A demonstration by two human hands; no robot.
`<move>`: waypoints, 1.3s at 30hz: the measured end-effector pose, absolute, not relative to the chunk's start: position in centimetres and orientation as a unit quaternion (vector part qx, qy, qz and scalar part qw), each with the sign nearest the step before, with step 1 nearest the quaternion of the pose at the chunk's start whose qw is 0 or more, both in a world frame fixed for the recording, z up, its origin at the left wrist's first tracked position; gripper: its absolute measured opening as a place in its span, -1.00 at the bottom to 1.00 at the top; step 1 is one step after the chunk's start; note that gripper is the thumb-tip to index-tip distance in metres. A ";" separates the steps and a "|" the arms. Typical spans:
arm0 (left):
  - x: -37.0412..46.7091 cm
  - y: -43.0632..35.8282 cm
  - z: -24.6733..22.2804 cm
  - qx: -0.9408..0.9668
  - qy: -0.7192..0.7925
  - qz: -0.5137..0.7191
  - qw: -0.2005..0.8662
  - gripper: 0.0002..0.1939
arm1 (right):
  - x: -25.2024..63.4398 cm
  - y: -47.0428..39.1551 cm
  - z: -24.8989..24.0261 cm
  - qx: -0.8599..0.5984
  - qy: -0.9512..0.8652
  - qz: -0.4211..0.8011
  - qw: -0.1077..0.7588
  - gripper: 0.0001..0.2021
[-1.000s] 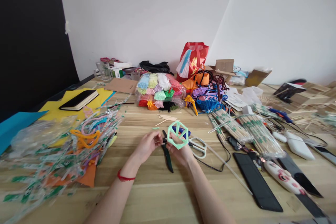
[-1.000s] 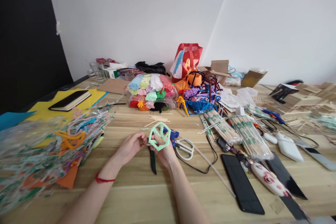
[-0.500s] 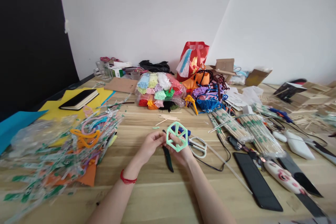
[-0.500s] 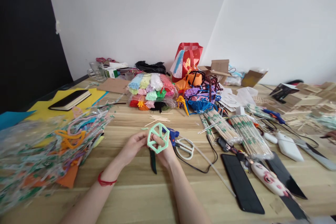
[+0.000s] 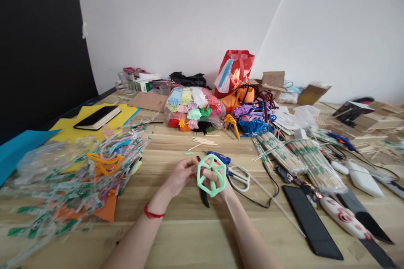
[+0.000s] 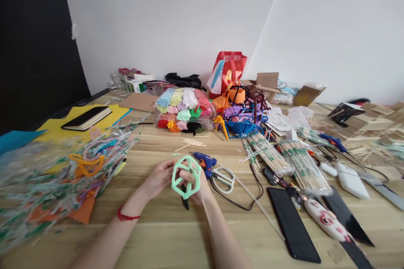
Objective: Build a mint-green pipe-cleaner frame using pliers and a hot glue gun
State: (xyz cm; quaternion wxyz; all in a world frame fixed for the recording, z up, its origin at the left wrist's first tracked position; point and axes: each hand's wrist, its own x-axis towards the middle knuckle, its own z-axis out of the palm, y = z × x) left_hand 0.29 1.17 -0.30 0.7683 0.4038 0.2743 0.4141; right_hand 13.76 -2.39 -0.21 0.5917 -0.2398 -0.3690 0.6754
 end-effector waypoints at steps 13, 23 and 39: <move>0.3 1.2 -0.7 0.429 0.287 0.373 0.771 -0.71 | 14.0 -1.9 -0.8 -0.307 -0.390 0.641 0.585 -0.77; -0.2 1.4 -0.7 0.435 0.281 0.377 0.768 -0.72 | 13.8 -2.0 -0.8 -0.317 -0.388 0.637 0.585 -0.79; -0.1 1.4 -0.8 0.426 0.279 0.387 0.769 -0.72 | 13.6 -2.2 -0.5 -0.280 -0.370 0.664 0.586 -0.79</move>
